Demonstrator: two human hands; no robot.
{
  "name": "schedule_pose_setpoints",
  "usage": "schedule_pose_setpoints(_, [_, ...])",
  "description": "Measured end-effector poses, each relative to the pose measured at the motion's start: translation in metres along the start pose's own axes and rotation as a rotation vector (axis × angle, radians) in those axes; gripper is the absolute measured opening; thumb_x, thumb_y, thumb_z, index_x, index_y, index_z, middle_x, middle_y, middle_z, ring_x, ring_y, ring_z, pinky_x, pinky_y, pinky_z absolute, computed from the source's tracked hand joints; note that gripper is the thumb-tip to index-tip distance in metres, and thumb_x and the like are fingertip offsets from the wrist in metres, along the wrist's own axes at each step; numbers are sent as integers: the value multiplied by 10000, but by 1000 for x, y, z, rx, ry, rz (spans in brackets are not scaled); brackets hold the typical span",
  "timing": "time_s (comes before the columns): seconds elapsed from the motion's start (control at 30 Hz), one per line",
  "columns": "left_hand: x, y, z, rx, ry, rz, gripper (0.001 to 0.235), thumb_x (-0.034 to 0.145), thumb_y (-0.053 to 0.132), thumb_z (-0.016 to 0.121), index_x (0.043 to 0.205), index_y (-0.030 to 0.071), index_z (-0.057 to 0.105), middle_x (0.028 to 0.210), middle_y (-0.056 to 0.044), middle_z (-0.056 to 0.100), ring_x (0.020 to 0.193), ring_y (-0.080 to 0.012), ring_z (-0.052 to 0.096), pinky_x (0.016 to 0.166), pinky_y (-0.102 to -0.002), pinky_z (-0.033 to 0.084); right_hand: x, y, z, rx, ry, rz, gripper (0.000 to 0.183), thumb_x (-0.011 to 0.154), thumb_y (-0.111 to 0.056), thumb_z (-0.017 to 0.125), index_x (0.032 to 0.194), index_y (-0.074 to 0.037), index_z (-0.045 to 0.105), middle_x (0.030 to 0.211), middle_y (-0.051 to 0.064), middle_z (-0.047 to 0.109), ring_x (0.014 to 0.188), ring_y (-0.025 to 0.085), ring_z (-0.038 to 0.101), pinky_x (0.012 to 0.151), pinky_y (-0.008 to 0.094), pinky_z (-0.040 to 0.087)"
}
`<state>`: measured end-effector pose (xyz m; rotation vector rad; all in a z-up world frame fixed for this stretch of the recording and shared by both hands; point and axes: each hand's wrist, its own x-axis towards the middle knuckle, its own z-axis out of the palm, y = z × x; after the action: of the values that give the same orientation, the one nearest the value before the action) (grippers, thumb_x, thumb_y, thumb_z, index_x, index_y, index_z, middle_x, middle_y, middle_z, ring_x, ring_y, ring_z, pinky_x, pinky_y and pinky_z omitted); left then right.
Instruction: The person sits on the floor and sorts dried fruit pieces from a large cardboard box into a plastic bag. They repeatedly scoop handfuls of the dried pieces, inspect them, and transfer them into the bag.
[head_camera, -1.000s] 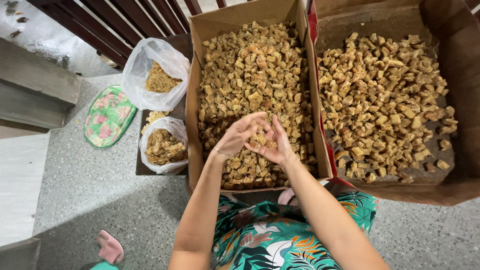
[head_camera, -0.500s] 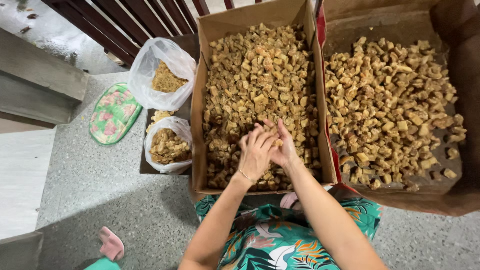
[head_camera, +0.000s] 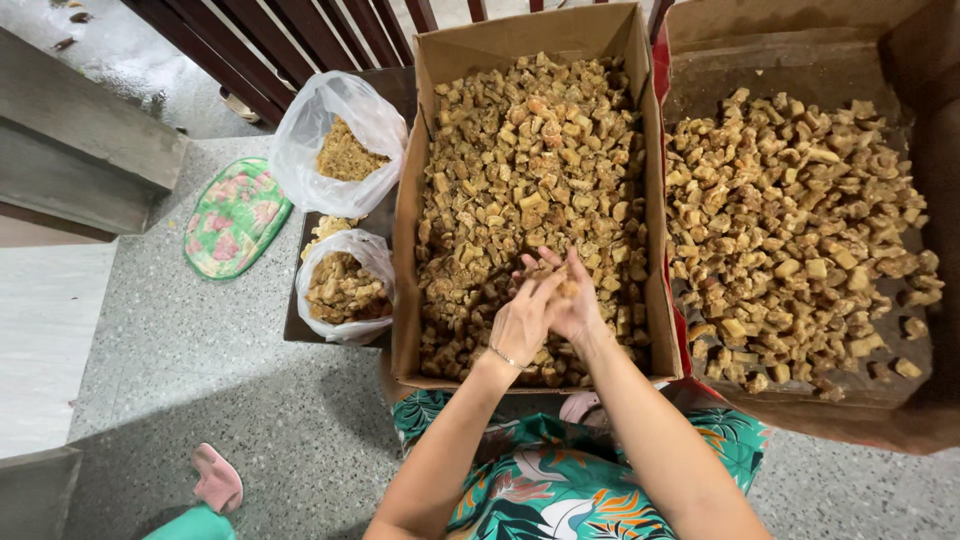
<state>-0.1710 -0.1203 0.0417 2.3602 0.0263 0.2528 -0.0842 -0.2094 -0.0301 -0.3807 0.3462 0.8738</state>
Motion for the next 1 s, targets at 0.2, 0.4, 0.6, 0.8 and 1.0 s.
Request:
schedule_pose_setpoints(0.2, [31,-28,-22,105,22,-125,284,1031,207,521,1237,71,662,1295,-183,624,923,-275,726,798,-319,640,0,-2,2,192,124,-67,512,1057,-564,503,1288,-121,615,1286,154,679,1112,309,656,937,459,587])
schedule_pose_setpoints(0.4, [105,-131,-12,362,203,-100,203,910,147,681,1103,119,736,1105,-157,635,1018,-350,633,869,-471,557,3,-6,1,208,168,-93,411,1004,-531,509,1135,-174,664,1242,83,677,1027,309,648,834,457,585])
schedule_pose_setpoints(0.6, [135,-161,19,499,102,-204,239,850,181,750,1088,168,733,1072,-123,597,1001,-344,589,834,-504,497,3,-5,1,234,188,-102,398,1003,-508,554,1140,-151,665,1213,108,692,1021,308,653,841,462,584])
schedule_pose_setpoints(0.8, [121,-176,24,468,156,-66,174,892,167,738,1066,169,748,1080,-88,626,1029,-322,594,879,-472,493,2,-7,6,215,207,-65,366,981,-497,578,1110,-170,680,1195,77,709,1011,301,656,839,471,577])
schedule_pose_setpoints(1.0, [118,-196,35,429,191,-77,89,899,149,719,981,145,751,1068,-72,667,1046,-304,610,934,-447,491,1,-8,5,207,190,-69,353,973,-495,581,1092,-177,681,1190,69,715,1013,305,658,840,477,573])
